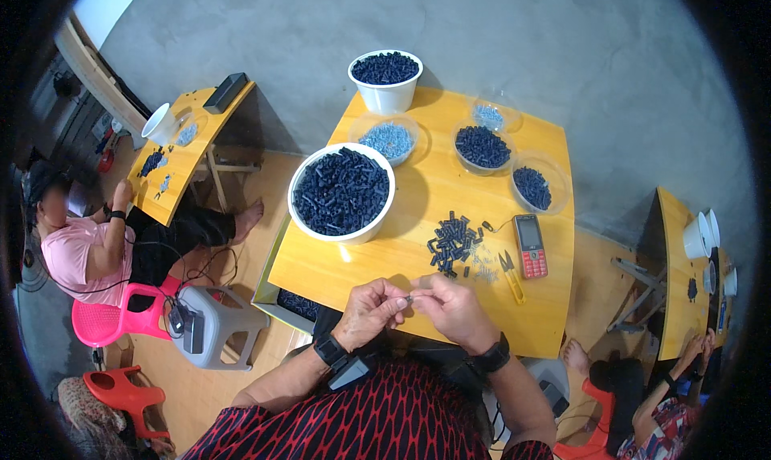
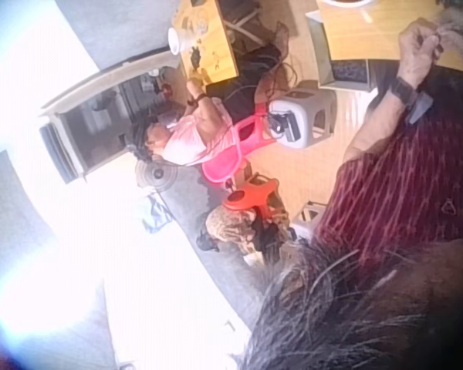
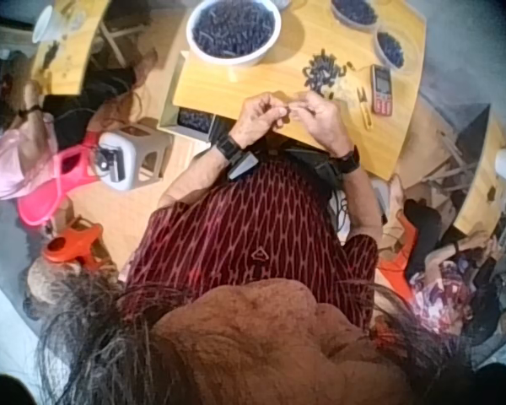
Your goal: Manual assembly of small blue plastic components at a manufacturing workstation.
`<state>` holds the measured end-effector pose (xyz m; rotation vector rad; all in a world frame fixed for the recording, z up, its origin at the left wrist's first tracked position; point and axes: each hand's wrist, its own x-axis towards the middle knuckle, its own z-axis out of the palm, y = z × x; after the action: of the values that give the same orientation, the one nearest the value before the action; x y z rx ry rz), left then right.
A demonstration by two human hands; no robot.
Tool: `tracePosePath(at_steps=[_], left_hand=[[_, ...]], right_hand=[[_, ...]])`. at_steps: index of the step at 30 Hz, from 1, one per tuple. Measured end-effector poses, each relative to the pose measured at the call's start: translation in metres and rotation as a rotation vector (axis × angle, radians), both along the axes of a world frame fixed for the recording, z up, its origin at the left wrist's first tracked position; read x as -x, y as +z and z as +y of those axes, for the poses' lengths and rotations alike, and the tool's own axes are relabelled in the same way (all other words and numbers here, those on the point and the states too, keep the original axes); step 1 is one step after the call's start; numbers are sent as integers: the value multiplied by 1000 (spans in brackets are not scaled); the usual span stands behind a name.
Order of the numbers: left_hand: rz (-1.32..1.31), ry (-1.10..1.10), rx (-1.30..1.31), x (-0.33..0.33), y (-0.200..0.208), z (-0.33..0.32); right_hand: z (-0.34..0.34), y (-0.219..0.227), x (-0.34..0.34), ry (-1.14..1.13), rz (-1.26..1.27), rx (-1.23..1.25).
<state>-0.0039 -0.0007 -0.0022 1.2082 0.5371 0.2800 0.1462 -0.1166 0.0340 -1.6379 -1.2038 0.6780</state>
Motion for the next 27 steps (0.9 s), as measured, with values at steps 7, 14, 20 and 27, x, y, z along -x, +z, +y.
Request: tracePosePath(at_steps=[7, 14, 20, 27], left_hand=[[-24, 5, 15, -2, 1, 1], [-21, -4, -10, -2, 0, 0], [30, -39, -55, -3, -1, -2], [-21, 68, 11, -5, -3, -5]], right_hand=[[-7, -14, 3, -64, 100, -51], [-6, -10, 12, -27, -158, -175], [-10, -10, 15, -38, -55, -151], [-8, -3, -36, -385, -339, -53]])
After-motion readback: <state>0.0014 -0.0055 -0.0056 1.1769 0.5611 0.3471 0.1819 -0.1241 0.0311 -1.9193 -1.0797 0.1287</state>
